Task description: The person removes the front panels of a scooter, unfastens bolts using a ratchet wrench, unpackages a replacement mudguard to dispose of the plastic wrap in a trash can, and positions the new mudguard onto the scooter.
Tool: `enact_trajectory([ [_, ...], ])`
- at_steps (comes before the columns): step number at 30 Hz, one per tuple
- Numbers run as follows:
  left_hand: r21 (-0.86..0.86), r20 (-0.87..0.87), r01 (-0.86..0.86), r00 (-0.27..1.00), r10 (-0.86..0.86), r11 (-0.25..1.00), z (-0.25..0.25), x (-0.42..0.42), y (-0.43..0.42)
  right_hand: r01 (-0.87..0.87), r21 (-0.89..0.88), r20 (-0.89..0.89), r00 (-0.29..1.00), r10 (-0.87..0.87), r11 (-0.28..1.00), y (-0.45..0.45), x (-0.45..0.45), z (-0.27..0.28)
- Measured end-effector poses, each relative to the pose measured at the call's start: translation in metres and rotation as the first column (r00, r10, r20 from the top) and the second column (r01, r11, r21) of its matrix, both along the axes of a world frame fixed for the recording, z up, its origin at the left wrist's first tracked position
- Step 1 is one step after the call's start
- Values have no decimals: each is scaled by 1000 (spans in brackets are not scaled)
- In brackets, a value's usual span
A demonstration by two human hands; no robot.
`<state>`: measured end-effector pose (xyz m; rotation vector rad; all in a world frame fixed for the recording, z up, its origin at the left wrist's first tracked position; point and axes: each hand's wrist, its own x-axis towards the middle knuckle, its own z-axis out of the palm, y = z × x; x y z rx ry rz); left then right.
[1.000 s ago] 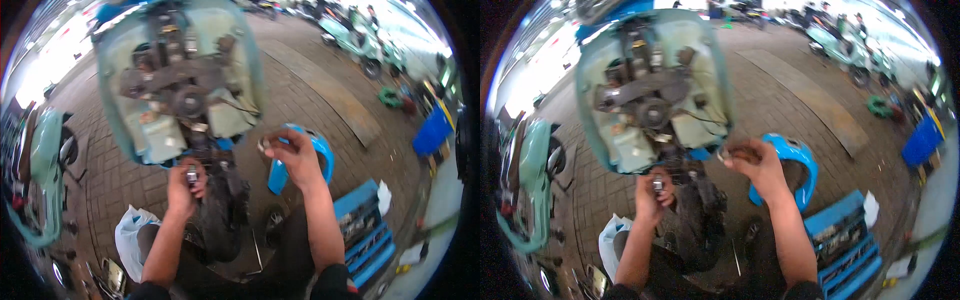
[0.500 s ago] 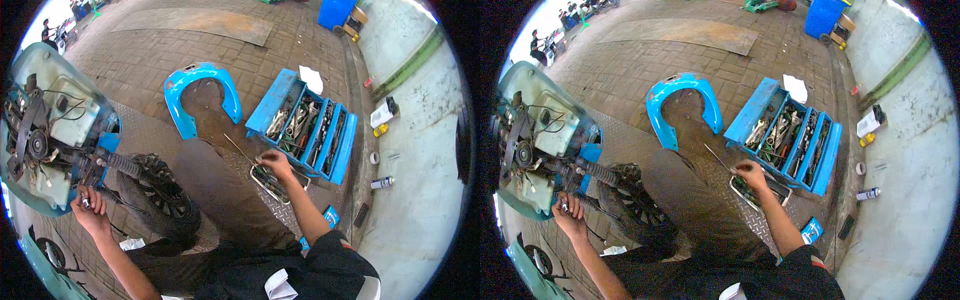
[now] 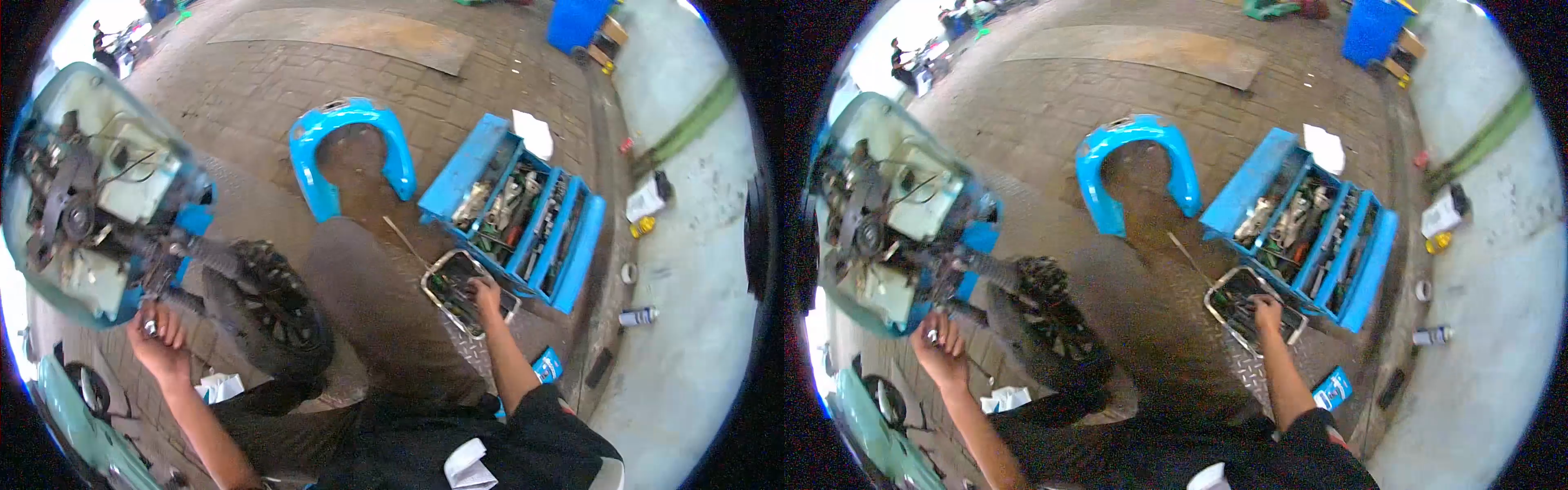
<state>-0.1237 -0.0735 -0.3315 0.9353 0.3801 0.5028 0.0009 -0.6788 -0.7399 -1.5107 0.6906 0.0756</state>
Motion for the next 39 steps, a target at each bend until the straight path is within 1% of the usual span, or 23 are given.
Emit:
enact_trajectory([
  [1,-51,-23,-20,1000,19,998,8,-1,-13,-117,-45,88,989,120,992,15,5,46],
  [2,-96,-45,-49,998,45,994,14,-3,-27,-78,145,27,997,75,986,22,14,54],
  [3,-252,34,35,999,-27,967,9,-5,-33,-28,398,121,992,-22,917,43,21,76],
  [4,-392,129,134,988,-90,910,5,-8,-40,-17,446,94,995,-28,895,68,23,125],
  [8,-617,185,105,983,14,780,19,-9,-120,-269,678,327,944,47,684,157,13,290],
  [10,-662,165,33,981,102,749,24,-7,-154,-520,561,489,836,249,644,189,-7,356],
  [12,-703,144,-31,972,184,710,28,-9,-180,-609,582,495,791,359,539,219,-29,398],
  [14,-484,224,56,973,62,874,29,-21,-198,-656,526,397,752,525,541,252,-54,415],
  [15,-404,368,206,929,-48,891,17,-29,-199,-591,671,329,779,533,449,271,-66,407],
  [16,-402,372,193,928,-33,895,15,-36,-204,-499,794,259,793,551,346,284,-76,393],
  [17,-92,176,126,978,-109,988,13,-41,-211,-510,794,263,780,568,332,288,-82,388],
  [18,236,-52,109,994,-99,966,12,-46,-216,-330,911,108,770,629,247,294,-89,384],
  [19,385,-19,113,993,-115,916,8,-50,-218,-120,976,-43,712,701,181,300,-96,379],
  [20,525,6,109,991,-132,844,2,-55,-216,-124,978,-39,685,727,170,307,-103,375],
  [22,670,-22,132,987,-158,731,-12,-72,-209,104,961,-244,751,614,255,316,-117,362],
  [24,684,36,107,983,-179,721,-26,-94,-199,630,752,-298,589,751,-196,315,-124,287],
  [25,687,34,67,992,-123,723,-29,-105,-192,271,954,-272,593,758,130,317,-118,319],
  [26,704,49,27,995,-87,710,-30,-119,-184,-180,902,-223,584,781,393,320,-114,336],
  [28,765,87,-102,995,55,636,-33,-146,-161,-219,907,-164,604,780,361,322,-107,321],
  [30,633,148,-372,919,366,678,-34,-177,-145,-266,862,-172,647,743,431,327,-97,332],
  [34,349,169,-858,454,875,378,-61,-243,-91,-328,828,-121,688,715,455,326,-59,347],
  [36,554,-112,-808,168,979,202,-116,-288,-67,-401,809,0,730,683,429,325,-34,349],
  [39,739,-539,-407,121,834,537,-234,-352,-69,-498,710,98,770,630,498,332,-2,351],
])
